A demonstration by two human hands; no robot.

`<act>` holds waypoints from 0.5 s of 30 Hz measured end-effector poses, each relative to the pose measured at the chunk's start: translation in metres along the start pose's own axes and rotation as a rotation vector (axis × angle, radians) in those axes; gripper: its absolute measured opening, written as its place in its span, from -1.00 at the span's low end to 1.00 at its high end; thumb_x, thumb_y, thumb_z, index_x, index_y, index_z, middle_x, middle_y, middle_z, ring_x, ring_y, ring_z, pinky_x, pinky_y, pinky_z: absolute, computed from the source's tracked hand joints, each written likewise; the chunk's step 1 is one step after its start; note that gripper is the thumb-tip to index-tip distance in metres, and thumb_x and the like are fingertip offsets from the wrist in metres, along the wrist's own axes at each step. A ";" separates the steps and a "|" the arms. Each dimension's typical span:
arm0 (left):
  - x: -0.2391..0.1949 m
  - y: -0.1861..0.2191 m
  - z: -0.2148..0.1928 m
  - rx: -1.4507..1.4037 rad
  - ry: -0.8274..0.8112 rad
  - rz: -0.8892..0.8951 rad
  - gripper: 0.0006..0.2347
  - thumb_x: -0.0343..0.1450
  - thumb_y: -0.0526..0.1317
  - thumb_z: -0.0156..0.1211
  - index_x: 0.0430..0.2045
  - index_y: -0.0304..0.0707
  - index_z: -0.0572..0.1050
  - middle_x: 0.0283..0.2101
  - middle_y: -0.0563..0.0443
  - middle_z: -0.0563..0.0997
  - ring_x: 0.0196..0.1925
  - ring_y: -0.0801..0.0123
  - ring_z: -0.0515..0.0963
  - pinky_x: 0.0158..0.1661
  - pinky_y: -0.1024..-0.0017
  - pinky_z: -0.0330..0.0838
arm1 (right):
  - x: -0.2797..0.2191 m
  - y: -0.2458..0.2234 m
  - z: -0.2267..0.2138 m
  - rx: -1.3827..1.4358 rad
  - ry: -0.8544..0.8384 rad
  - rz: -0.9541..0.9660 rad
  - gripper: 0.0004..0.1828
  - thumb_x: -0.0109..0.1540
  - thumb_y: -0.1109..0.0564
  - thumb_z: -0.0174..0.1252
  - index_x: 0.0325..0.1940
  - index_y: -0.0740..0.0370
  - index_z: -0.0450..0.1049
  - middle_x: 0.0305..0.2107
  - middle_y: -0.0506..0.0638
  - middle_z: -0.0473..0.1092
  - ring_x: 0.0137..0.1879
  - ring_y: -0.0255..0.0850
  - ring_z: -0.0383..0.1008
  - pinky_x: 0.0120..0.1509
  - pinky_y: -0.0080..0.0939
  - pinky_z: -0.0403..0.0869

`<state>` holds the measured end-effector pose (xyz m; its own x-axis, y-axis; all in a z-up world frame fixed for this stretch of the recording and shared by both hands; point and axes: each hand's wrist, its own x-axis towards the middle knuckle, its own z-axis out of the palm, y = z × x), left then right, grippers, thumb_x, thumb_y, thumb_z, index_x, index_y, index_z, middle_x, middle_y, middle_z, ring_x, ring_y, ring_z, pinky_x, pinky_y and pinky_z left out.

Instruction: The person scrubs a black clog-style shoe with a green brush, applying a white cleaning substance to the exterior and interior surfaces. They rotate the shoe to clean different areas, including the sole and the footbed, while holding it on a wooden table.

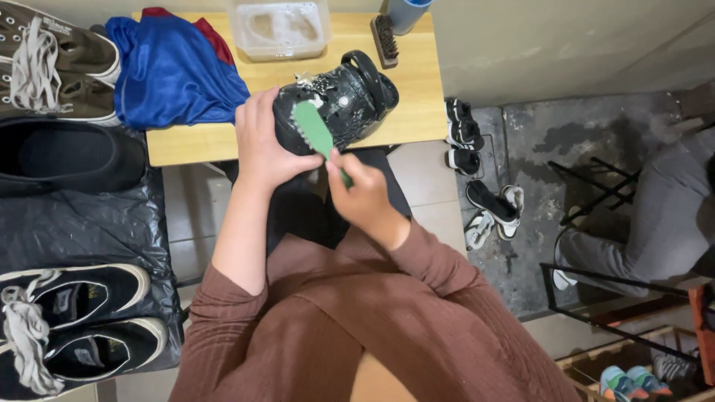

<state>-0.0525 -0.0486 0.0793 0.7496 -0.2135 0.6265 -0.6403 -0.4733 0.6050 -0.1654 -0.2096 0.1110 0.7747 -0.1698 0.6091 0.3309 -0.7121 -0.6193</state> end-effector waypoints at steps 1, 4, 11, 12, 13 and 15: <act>0.000 0.002 -0.001 0.003 -0.001 -0.001 0.02 -0.18 0.08 0.74 0.18 -0.37 0.37 0.06 -0.25 0.45 0.06 -0.15 0.44 0.12 0.05 0.31 | 0.005 0.010 0.002 0.003 -0.001 0.001 -0.89 0.24 0.11 0.24 -0.39 0.01 0.51 -0.72 0.08 0.44 -0.52 0.12 0.54 -0.44 -0.09 0.46; 0.000 0.007 -0.004 0.022 -0.003 -0.005 -0.03 -0.16 0.03 0.72 0.17 -0.35 0.39 0.04 -0.23 0.46 0.04 -0.12 0.47 0.11 0.06 0.31 | 0.015 0.033 0.008 -0.091 0.035 -0.027 -0.79 0.28 0.14 0.22 -0.46 -0.01 0.52 -0.74 0.04 0.43 -0.49 0.05 0.56 -0.45 -0.12 0.45; -0.009 -0.006 -0.001 -0.070 -0.077 -0.016 0.19 -0.16 -0.02 0.72 0.33 -0.53 0.05 0.18 -0.39 0.48 0.17 -0.28 0.42 0.23 -0.07 0.25 | 0.020 -0.002 0.007 -0.407 0.047 -0.173 -0.76 0.22 -0.07 0.24 -0.54 -0.12 0.44 -0.80 -0.01 0.30 -0.60 0.00 0.45 -0.43 -0.09 0.43; -0.012 -0.010 0.001 -0.072 -0.083 -0.005 0.22 -0.16 -0.03 0.74 0.34 -0.54 0.00 0.18 -0.40 0.49 0.17 -0.30 0.42 0.22 -0.10 0.25 | 0.022 0.001 0.012 -0.616 0.147 -0.224 -0.71 0.22 -0.14 0.27 -0.57 -0.19 0.44 -0.81 -0.06 0.26 -0.62 -0.07 0.41 -0.43 -0.16 0.41; -0.011 -0.006 0.000 -0.075 -0.090 -0.012 0.22 -0.16 -0.03 0.74 0.34 -0.54 0.00 0.18 -0.40 0.49 0.17 -0.30 0.42 0.22 -0.10 0.25 | 0.034 0.006 0.006 -0.618 0.139 -0.217 -0.71 0.22 -0.14 0.27 -0.57 -0.19 0.44 -0.81 -0.06 0.26 -0.62 -0.07 0.41 -0.43 -0.16 0.41; -0.004 -0.002 -0.003 -0.094 -0.093 0.015 0.23 -0.10 -0.07 0.77 0.37 -0.51 -0.09 0.22 -0.36 0.48 0.22 -0.28 0.41 0.27 -0.09 0.19 | 0.060 0.016 -0.003 -0.189 -0.154 0.052 -0.84 0.33 -0.06 0.14 -0.22 0.00 0.50 -0.70 0.19 0.40 -0.41 0.25 0.53 -0.31 0.21 0.44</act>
<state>-0.0552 -0.0446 0.0770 0.7496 -0.3000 0.5899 -0.6608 -0.3883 0.6423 -0.1152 -0.2330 0.1387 0.8656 -0.1140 0.4877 0.1930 -0.8226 -0.5349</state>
